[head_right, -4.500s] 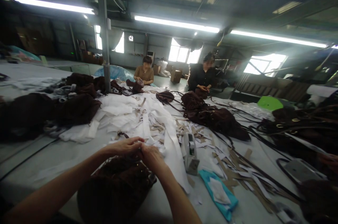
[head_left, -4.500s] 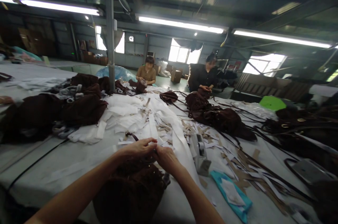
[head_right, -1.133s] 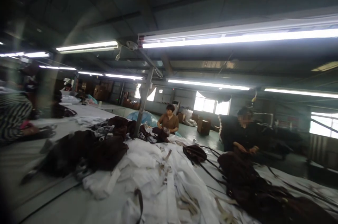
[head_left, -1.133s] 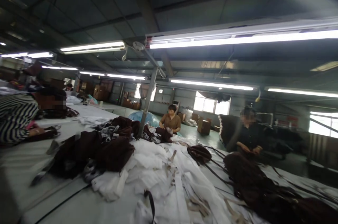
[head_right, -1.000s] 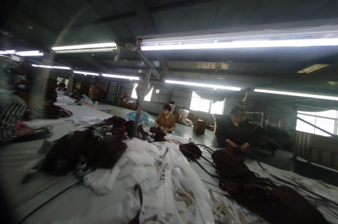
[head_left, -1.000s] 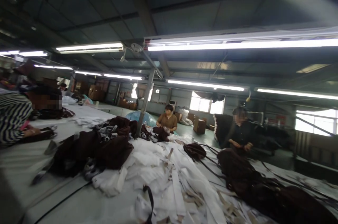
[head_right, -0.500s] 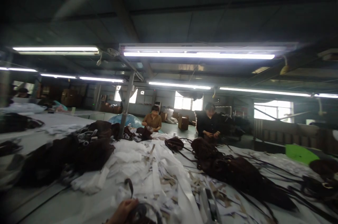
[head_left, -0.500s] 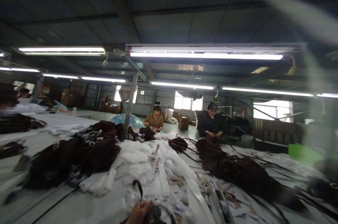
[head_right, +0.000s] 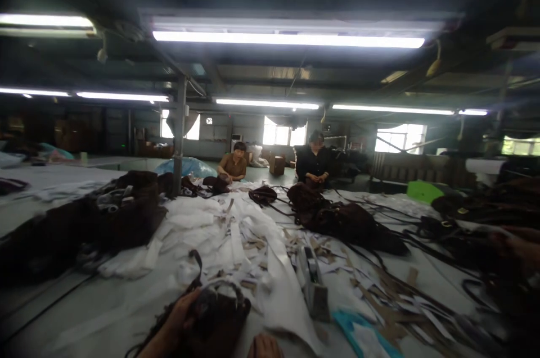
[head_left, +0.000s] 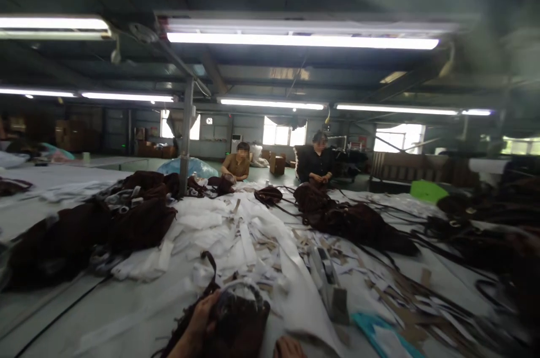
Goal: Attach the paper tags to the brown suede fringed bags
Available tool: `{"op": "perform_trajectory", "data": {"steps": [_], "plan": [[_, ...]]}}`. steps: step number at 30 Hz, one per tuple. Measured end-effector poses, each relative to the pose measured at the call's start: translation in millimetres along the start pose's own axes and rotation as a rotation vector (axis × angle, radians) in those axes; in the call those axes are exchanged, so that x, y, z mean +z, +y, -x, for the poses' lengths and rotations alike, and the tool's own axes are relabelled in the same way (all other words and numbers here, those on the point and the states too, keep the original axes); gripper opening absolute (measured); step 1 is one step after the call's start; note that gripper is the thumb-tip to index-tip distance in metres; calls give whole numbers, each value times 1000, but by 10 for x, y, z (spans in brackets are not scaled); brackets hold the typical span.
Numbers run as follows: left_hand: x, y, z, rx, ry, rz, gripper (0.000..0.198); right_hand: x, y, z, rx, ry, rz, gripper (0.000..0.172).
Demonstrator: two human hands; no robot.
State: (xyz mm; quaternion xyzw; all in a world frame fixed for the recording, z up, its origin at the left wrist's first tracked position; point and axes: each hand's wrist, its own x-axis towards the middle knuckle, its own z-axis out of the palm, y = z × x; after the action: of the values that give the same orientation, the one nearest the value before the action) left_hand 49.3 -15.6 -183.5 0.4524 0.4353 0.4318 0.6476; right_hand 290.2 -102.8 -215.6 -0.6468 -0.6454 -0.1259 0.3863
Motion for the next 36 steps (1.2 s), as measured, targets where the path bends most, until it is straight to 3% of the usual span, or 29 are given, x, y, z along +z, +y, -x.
{"op": "perform_trajectory", "data": {"steps": [4,9,16,21,24,28,32,36], "plan": [[-150,-214,-130,-21,50,98,54,96,-158,344,64,-141,56,22],[-284,-288,-198,-76,15,214,48,112,-173,297,98,-197,71,21],[-296,-268,-208,-112,-50,334,49,191,-74,340,83,-228,76,24],[-293,-268,-231,-148,-55,374,50,244,31,312,161,-241,-6,30],[-284,-257,-241,-158,-48,374,52,200,38,103,262,-194,-127,41],[-265,-236,-241,-144,-45,344,50,109,-198,-496,295,-163,-231,45],[-232,-214,-219,-94,-48,290,45,207,-664,-1162,-67,-259,-246,43],[-198,-214,-194,-40,-44,233,43,497,-1056,-1420,-365,-424,-241,37]]}}
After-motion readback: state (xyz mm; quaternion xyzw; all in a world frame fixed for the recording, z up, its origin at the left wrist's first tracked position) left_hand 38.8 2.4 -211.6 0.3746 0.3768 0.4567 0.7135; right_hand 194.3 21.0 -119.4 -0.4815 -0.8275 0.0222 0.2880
